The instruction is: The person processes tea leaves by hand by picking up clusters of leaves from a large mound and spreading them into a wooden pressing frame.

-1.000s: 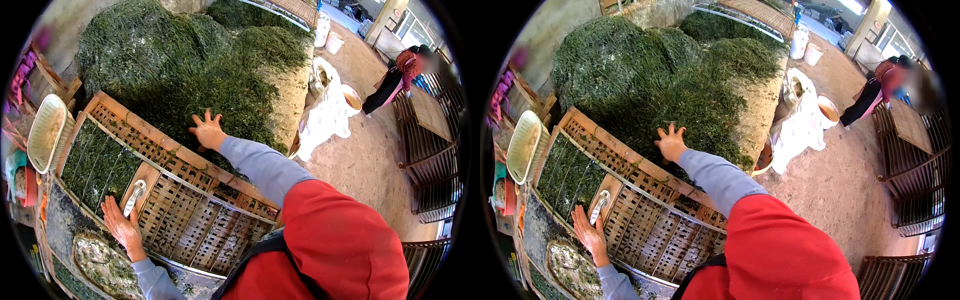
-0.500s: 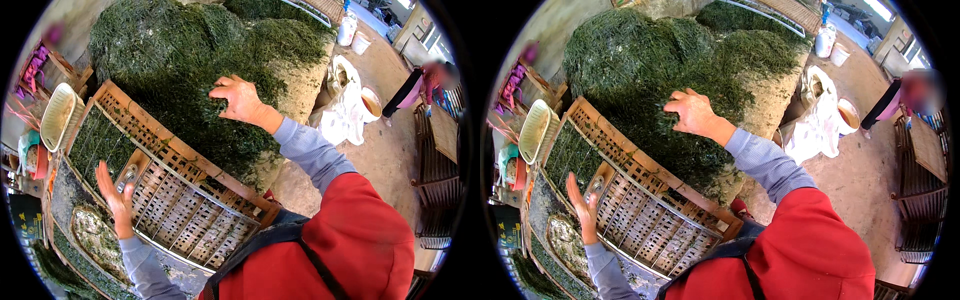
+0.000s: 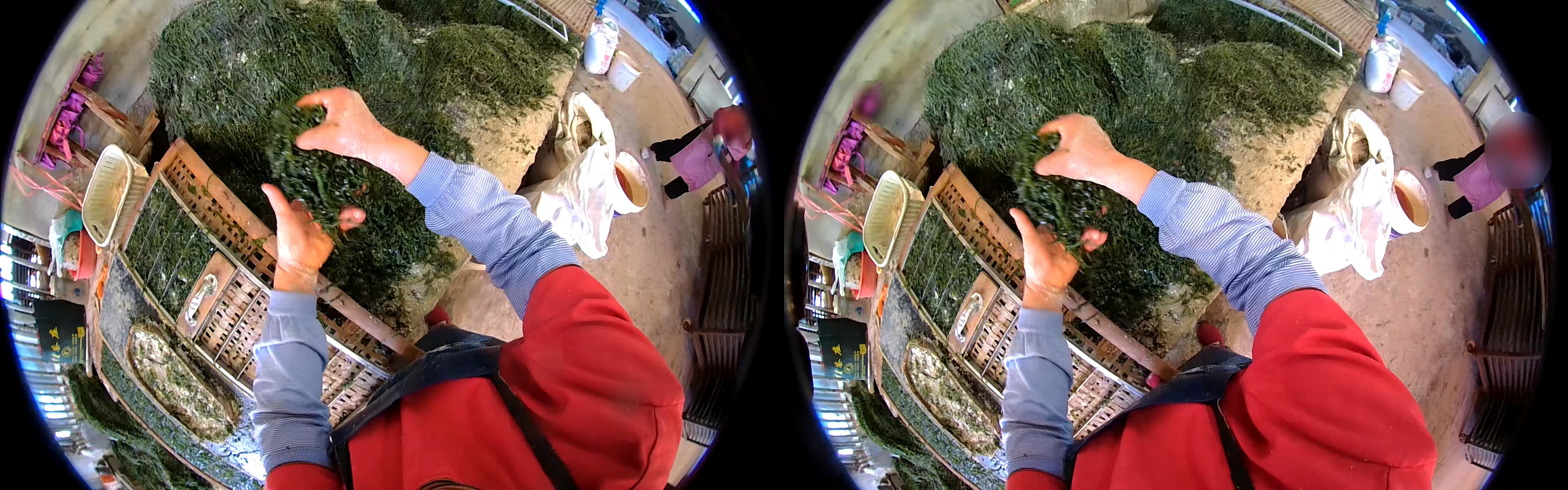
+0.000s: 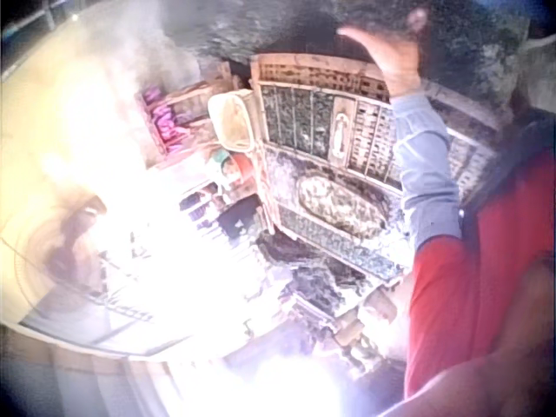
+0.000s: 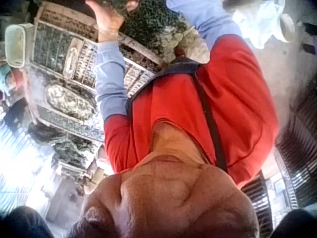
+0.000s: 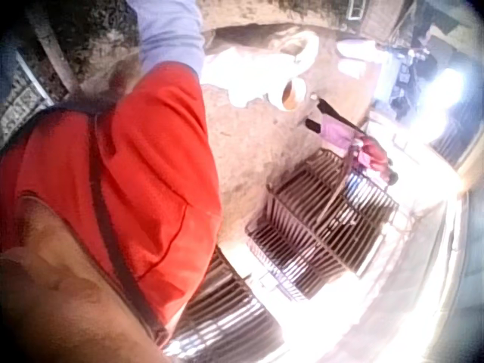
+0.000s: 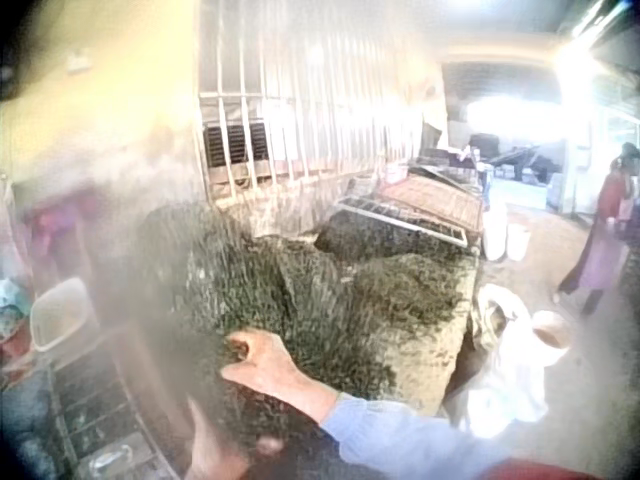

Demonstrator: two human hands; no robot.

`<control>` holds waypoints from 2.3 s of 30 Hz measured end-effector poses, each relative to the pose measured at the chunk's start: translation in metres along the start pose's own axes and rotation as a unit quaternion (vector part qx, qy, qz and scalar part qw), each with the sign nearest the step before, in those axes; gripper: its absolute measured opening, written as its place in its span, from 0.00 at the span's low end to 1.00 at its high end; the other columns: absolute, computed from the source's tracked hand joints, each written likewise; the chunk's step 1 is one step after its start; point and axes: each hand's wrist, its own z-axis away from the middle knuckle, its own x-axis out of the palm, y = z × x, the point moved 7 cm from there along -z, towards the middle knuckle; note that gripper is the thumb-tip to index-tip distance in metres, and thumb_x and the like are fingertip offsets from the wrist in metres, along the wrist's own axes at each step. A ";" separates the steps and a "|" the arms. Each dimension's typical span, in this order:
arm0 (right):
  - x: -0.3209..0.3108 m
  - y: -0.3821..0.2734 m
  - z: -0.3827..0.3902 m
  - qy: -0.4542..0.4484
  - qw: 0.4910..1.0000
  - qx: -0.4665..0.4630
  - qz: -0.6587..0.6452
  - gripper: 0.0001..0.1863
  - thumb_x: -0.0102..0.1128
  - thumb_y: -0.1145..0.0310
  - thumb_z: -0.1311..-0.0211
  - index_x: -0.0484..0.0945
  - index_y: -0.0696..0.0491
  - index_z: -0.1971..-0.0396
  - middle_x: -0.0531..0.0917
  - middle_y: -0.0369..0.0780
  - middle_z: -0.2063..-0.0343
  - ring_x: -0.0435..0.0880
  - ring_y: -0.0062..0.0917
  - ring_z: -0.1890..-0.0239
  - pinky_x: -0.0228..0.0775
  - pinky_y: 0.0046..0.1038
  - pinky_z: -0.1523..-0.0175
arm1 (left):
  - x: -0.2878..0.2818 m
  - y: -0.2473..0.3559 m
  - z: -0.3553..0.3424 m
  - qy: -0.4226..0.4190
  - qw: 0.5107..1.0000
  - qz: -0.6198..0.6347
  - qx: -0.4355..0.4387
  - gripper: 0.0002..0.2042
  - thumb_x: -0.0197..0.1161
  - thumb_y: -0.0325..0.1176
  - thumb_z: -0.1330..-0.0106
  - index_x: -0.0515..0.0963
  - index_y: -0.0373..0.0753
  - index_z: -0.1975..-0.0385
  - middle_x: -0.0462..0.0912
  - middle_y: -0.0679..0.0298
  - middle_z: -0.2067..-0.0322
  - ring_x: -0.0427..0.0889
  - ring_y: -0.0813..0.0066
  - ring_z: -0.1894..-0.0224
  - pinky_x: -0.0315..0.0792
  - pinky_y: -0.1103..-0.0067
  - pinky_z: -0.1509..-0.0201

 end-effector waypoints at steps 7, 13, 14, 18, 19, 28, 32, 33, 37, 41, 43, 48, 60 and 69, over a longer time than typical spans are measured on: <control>0.017 0.158 0.034 -0.125 0.984 0.090 0.089 0.44 0.63 0.36 0.60 0.74 0.57 0.50 0.70 0.52 0.45 0.68 0.43 0.42 0.60 0.33 0.38 | -0.055 -0.016 -0.015 0.153 0.971 -0.039 -0.178 0.09 0.56 0.35 0.34 0.62 0.41 0.69 0.71 0.67 0.78 0.56 0.85 0.88 0.55 0.85 0.85; -0.072 0.294 0.073 -0.042 0.880 0.418 0.222 0.53 0.66 0.35 0.64 0.55 0.39 0.36 0.46 0.49 0.34 0.40 0.57 0.34 0.39 0.64 0.38 | -0.004 0.078 -0.011 0.165 0.982 -0.055 -0.067 0.09 0.56 0.32 0.35 0.63 0.40 0.64 0.70 0.68 0.80 0.55 0.88 0.89 0.52 0.88 0.89; -0.048 0.288 0.068 -0.090 0.891 0.397 0.199 0.53 0.65 0.34 0.62 0.54 0.39 0.35 0.46 0.49 0.34 0.39 0.58 0.34 0.37 0.65 0.38 | 0.005 0.098 -0.007 0.129 0.990 -0.045 -0.043 0.08 0.56 0.32 0.35 0.64 0.39 0.63 0.69 0.68 0.79 0.54 0.88 0.89 0.53 0.88 0.88; 0.065 0.186 0.076 -0.250 0.912 0.248 0.209 0.50 0.68 0.41 0.61 0.56 0.38 0.36 0.51 0.50 0.36 0.41 0.57 0.35 0.41 0.64 0.38 | 0.027 0.157 -0.011 0.054 0.996 0.015 0.068 0.08 0.52 0.33 0.32 0.65 0.36 0.63 0.66 0.69 0.79 0.54 0.88 0.89 0.53 0.88 0.88; 0.084 0.156 0.086 -0.293 0.887 0.192 0.301 0.48 0.71 0.45 0.61 0.58 0.38 0.37 0.54 0.49 0.37 0.45 0.57 0.35 0.46 0.64 0.39 | 0.018 0.162 -0.012 0.063 0.993 0.049 0.090 0.09 0.53 0.35 0.32 0.65 0.36 0.64 0.67 0.68 0.80 0.54 0.87 0.89 0.54 0.87 0.89; 0.030 0.148 0.059 -0.070 0.974 0.051 0.209 0.23 0.65 0.74 0.65 0.79 0.48 0.60 0.72 0.45 0.66 0.76 0.40 0.68 0.73 0.37 0.61 | -0.063 0.112 -0.027 0.212 0.977 0.001 0.038 0.15 0.52 0.41 0.32 0.64 0.40 0.79 0.63 0.71 0.86 0.55 0.85 0.90 0.55 0.83 0.87; -0.002 0.071 0.045 -0.048 0.988 -0.037 0.139 0.23 0.63 0.74 0.67 0.79 0.52 0.61 0.73 0.44 0.70 0.75 0.34 0.75 0.70 0.34 0.69 | -0.073 0.099 -0.028 0.163 0.985 0.055 0.033 0.14 0.54 0.36 0.33 0.64 0.41 0.80 0.63 0.71 0.86 0.55 0.84 0.90 0.54 0.85 0.85; -0.005 0.050 0.042 -0.049 0.991 -0.055 0.113 0.23 0.63 0.75 0.68 0.79 0.53 0.62 0.74 0.43 0.71 0.74 0.29 0.78 0.69 0.31 0.72 | -0.072 0.108 -0.026 0.124 0.987 0.083 0.063 0.13 0.54 0.36 0.33 0.64 0.41 0.80 0.63 0.71 0.85 0.55 0.84 0.90 0.54 0.85 0.85; -0.010 -0.022 0.029 -0.060 0.992 -0.106 0.011 0.21 0.61 0.79 0.62 0.79 0.56 0.61 0.80 0.40 0.68 0.76 0.18 0.78 0.72 0.26 0.74 | -0.049 0.092 -0.023 0.237 0.969 0.049 0.047 0.09 0.54 0.35 0.34 0.72 0.34 0.71 0.77 0.61 0.74 0.74 0.71 0.75 0.70 0.76 0.68; -0.019 -0.061 0.009 -0.024 0.985 -0.156 -0.069 0.20 0.63 0.80 0.57 0.78 0.57 0.58 0.82 0.44 0.65 0.81 0.22 0.69 0.76 0.28 0.59 | -0.014 0.054 -0.029 0.188 0.980 0.027 0.051 0.11 0.50 0.35 0.34 0.72 0.37 0.58 0.78 0.56 0.58 0.78 0.57 0.61 0.73 0.63 0.52; -0.020 -0.044 0.005 -0.064 0.988 -0.041 -0.137 0.22 0.64 0.80 0.55 0.76 0.58 0.55 0.83 0.45 0.66 0.82 0.23 0.68 0.76 0.25 0.60 | 0.019 0.013 -0.022 0.026 0.995 0.093 0.008 0.11 0.47 0.35 0.33 0.71 0.38 0.56 0.78 0.55 0.57 0.78 0.56 0.60 0.74 0.61 0.55; 0.007 0.054 0.032 -0.163 0.932 0.113 -0.303 0.31 0.63 0.67 0.48 0.66 0.55 0.43 0.77 0.47 0.56 0.76 0.27 0.52 0.70 0.30 0.48 | -0.003 -0.006 -0.016 0.107 0.971 0.195 -0.087 0.09 0.40 0.31 0.29 0.65 0.32 0.63 0.70 0.62 0.81 0.66 0.78 0.83 0.70 0.75 0.70; 0.092 0.138 0.225 -0.172 0.934 -0.007 0.314 0.49 0.69 0.52 0.54 0.47 0.34 0.34 0.34 0.46 0.33 0.35 0.60 0.34 0.43 0.72 0.44 | 0.076 0.189 0.028 -0.057 0.997 0.030 0.048 0.09 0.46 0.32 0.30 0.63 0.32 0.70 0.53 0.74 0.87 0.51 0.86 0.88 0.51 0.86 0.84; 0.054 0.204 0.060 -0.113 0.962 0.194 0.158 0.22 0.67 0.64 0.63 0.81 0.51 0.61 0.80 0.45 0.56 0.78 0.39 0.53 0.74 0.33 0.52 | 0.013 0.149 0.013 0.099 0.993 0.040 0.058 0.16 0.57 0.41 0.35 0.68 0.33 0.74 0.57 0.75 0.89 0.52 0.86 0.90 0.50 0.86 0.89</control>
